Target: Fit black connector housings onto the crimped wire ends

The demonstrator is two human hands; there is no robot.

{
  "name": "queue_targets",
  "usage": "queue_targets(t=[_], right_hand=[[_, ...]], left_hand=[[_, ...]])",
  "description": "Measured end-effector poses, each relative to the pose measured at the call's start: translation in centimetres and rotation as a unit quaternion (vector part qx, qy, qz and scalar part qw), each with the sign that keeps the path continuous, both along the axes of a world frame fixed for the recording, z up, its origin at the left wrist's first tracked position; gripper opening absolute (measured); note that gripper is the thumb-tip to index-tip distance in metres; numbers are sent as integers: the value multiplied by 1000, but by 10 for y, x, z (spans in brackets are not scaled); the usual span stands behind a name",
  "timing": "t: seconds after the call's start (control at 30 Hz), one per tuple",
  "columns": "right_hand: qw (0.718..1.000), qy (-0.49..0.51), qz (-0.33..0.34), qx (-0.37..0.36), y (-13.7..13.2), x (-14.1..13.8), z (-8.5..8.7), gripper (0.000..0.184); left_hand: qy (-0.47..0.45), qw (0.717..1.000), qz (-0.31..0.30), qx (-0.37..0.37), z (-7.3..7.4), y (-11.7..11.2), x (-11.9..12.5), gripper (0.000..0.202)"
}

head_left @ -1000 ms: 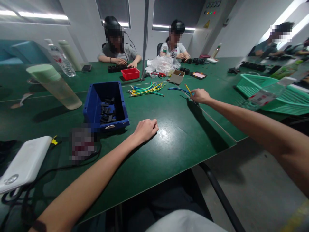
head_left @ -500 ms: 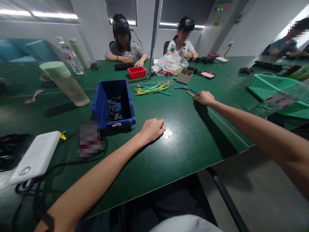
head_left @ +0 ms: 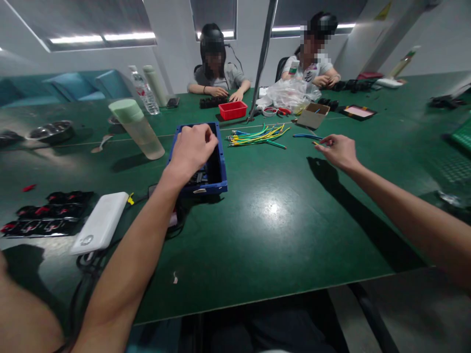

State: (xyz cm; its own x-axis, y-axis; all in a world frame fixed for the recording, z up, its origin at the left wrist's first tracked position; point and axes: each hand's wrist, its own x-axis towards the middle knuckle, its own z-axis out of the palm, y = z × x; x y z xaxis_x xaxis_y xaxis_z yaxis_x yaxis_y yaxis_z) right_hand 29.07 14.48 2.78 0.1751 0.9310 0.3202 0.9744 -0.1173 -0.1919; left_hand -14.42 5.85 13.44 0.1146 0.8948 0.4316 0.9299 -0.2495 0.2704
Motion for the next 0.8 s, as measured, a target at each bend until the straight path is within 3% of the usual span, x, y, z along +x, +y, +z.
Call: queue_targets(t=[0.1,0.17,0.27,0.5,0.8], right_hand=[[995,-34,64,75,-4,-57,-15,30],[986,-66,142,64,-2,-93,-23,30],[985,-64,146,62,14,-126,-26,31],[994,-37,92,40,57,-129,-29,33],[989,-17,150,4,67,-121,-36,28]], left_hand=[[142,979,20,-144,-25,16,-18,24],[204,953,30,-223,-40,18,-18,23],[243,933,18,-266,-52,18,-12,24],[242,929,-24,-278,-58,27,-16,24],[219,921,-38,-319,-67,36,-27,13]])
